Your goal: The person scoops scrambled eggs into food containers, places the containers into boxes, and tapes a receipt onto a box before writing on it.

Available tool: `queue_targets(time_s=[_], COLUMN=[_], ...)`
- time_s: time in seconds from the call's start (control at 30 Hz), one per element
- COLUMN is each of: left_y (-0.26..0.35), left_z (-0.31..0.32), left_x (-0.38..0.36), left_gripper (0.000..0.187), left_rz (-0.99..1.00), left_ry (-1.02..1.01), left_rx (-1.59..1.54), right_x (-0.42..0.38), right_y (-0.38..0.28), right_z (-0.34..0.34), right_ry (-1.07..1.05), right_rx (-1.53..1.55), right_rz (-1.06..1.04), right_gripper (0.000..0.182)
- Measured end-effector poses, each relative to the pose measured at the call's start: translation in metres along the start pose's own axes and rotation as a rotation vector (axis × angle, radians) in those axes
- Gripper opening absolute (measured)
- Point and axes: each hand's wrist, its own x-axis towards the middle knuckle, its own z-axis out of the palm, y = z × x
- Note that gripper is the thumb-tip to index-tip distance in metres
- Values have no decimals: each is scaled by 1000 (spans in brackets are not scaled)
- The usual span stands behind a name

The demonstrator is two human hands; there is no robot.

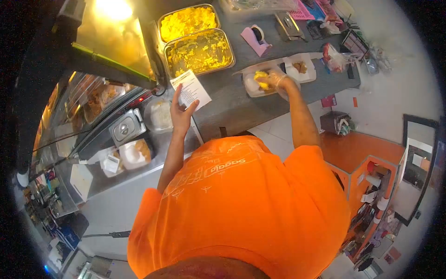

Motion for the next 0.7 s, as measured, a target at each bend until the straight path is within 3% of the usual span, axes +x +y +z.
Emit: queue_targets(time_s=[0.1, 0.17, 0.3, 0.37, 0.43, 0.5, 0.6, 0.7], left_y=[23, 27, 36, 35, 34, 37, 42, 27], left_z=[-1, -2, -4, -5, -2, 6, 21, 38], left_x=[-7, -7, -9, -6, -8, -3, 3, 17], left_gripper=[79, 80, 82, 83, 83, 83, 82, 80], left_rz=[32, 59, 72, 96, 87, 93, 89, 37], left_ry=[-49, -92, -141, -148, -140, -115, -58, 12], left_rx=[64, 57, 27, 42, 25, 31, 67, 50], right_x=[57, 27, 29, 31, 34, 16, -2, 77], right_y=[66, 59, 77, 85, 90, 53, -29, -116], right_z=[1, 42, 64, 58, 51, 47, 38, 5], right_ry=[579, 872, 904, 1025, 1088, 1082, 1078, 775], right_rx=[-344, -589, -736, -684, -515, -241, -129, -257], right_rz=[-63, -205, 6, -297, -467, -515, -853, -734], right_gripper=[54, 56, 56, 54, 54, 57, 49, 39])
